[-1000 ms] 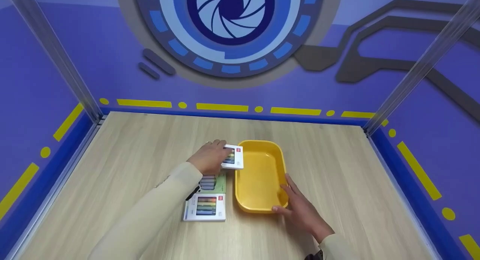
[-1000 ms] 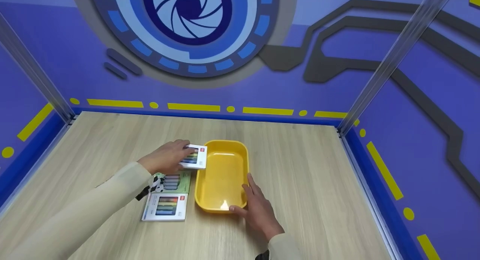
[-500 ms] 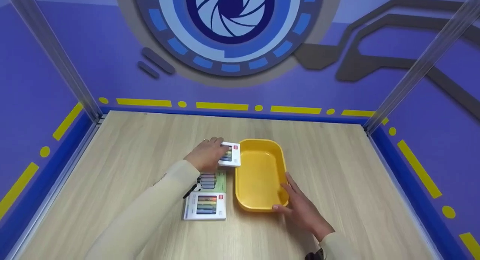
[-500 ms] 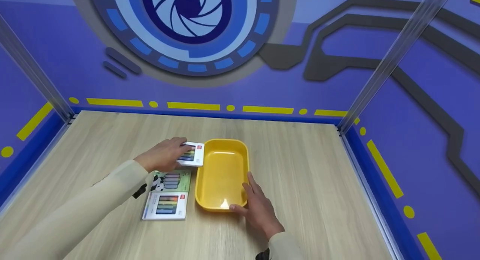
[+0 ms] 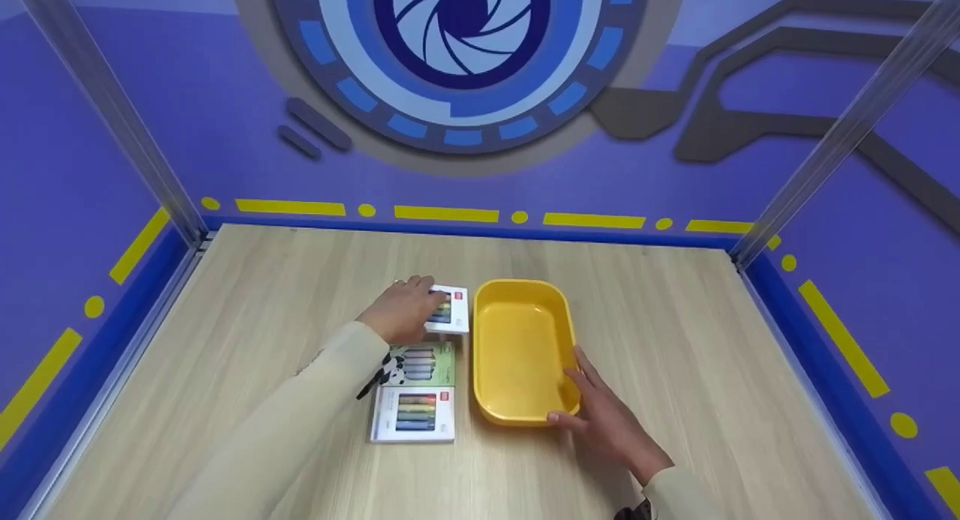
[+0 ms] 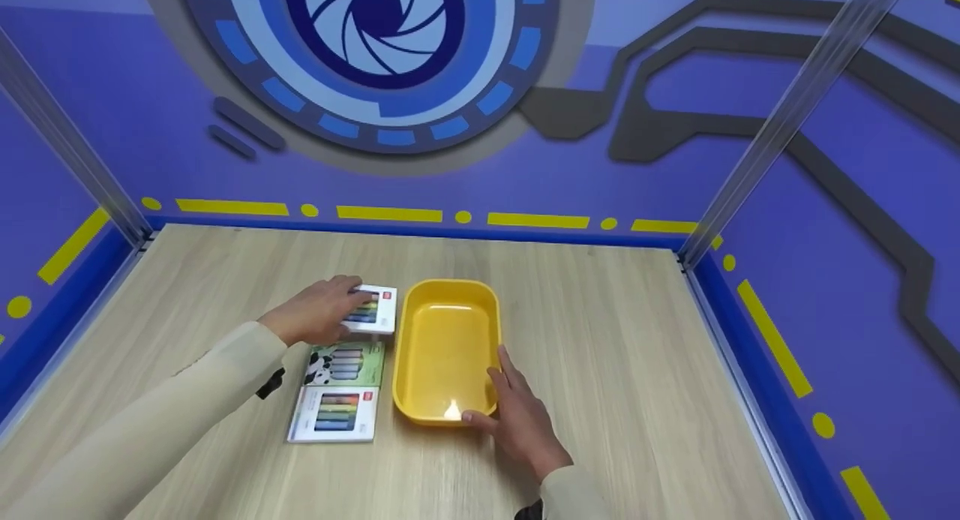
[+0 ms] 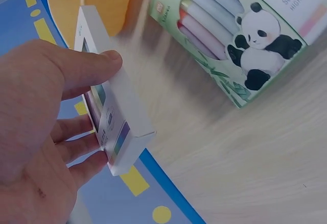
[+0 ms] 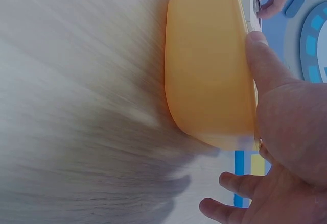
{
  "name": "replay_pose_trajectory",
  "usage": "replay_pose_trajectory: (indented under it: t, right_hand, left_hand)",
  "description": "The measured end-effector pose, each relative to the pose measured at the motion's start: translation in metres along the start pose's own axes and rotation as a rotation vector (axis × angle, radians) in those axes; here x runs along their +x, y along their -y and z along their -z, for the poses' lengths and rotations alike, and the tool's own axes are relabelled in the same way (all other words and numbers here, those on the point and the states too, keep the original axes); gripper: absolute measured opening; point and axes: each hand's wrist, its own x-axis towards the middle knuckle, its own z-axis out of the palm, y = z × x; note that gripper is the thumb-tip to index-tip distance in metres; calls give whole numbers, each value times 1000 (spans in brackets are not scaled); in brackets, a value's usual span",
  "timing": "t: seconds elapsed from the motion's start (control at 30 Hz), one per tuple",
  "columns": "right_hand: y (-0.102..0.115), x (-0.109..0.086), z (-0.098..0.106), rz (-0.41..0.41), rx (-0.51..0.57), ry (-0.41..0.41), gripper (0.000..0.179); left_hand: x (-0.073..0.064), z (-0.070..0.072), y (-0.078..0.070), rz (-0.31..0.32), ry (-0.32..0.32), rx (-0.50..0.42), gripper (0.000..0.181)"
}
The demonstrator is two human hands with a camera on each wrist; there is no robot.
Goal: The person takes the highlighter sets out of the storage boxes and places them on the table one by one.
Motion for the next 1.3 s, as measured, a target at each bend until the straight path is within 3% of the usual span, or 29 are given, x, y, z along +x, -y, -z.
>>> replay_pose_trajectory:
  t: [0.57,0.7,0.87,1.1,1.3]
  right_hand:
    - [-1,-7,0,-31,18,8,85]
    - [-2,-10,1,-15,20,5,85]
    - [-5,-12,3,3,9,-13,83]
    - [0,-8,4,39,-13,-16,84]
    - [2,-8,3,58,-27,-32,84]
  left_hand:
    - [9,-16,4,0,38,-44,62]
    - [12,-23,6,21,35,-63,64]
    - [17,-28,8,-1,19,-43,62]
    - [20,-31,17,40,29,-28,61]
    - [19,-33,22,33,19,-49,62]
